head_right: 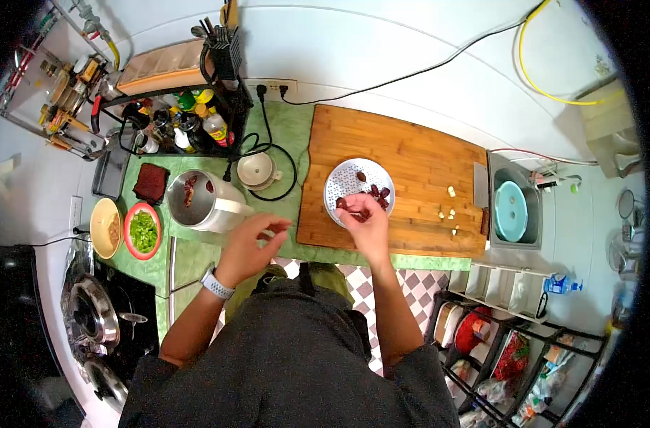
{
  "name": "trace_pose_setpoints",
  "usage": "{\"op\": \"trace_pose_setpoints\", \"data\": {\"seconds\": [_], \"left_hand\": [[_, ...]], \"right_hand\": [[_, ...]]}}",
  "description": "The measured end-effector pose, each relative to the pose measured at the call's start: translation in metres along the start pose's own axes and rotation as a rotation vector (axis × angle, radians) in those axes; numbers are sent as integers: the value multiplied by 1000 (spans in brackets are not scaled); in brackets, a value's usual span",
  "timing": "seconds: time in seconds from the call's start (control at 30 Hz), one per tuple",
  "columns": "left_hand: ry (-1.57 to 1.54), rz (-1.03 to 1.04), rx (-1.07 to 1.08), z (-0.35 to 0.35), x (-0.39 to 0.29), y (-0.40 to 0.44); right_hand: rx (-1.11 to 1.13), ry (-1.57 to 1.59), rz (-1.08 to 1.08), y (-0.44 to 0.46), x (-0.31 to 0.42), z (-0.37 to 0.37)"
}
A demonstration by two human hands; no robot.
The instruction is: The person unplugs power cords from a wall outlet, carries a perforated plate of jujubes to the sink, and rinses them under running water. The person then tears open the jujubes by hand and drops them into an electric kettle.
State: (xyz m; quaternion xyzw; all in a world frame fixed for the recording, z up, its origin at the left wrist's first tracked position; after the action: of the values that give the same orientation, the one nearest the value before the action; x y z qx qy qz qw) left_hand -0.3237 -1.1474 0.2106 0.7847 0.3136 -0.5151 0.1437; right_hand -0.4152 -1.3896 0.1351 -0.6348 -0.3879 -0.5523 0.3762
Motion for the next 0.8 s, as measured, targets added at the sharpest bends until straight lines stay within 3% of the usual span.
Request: {"op": "trace_pose_setpoints", "data": {"seconds": [0.13, 0.2, 0.33, 0.37, 0.53, 0.63, 0.8], "left_hand": [[-199, 56, 106, 10, -28, 26], [-373, 107, 113, 15, -40, 32], [-541, 113, 231, 17, -48, 32], [-544, 118, 251, 17, -51, 32], [-561, 217, 337, 22, -66, 34], [-579, 238, 346, 20, -77, 33], [-439, 280, 356, 13, -80, 32]], "right_hand": [[34, 79, -121, -30, 69, 23], [43, -88, -176, -40, 100, 28], [-15, -58, -196, -58, 127, 30], [-31, 36, -206, -63, 129, 27], [-121, -69, -215, -78, 144, 19], [-183, -367, -279, -87, 173, 24], [-253, -557, -356, -94, 189, 36]]}}
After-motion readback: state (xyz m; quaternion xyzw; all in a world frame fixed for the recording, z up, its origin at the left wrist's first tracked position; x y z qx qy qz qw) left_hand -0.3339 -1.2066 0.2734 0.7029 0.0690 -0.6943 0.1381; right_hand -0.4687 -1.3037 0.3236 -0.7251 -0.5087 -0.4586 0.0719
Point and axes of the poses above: each hand's wrist, its own y-axis towards the middle knuckle, its own z-axis out of the palm, x = y × z, the point moved 5 cm from there along y, towards the middle knuckle, and after that the axes turned 9 degrees about x, right-handed, at the moved point
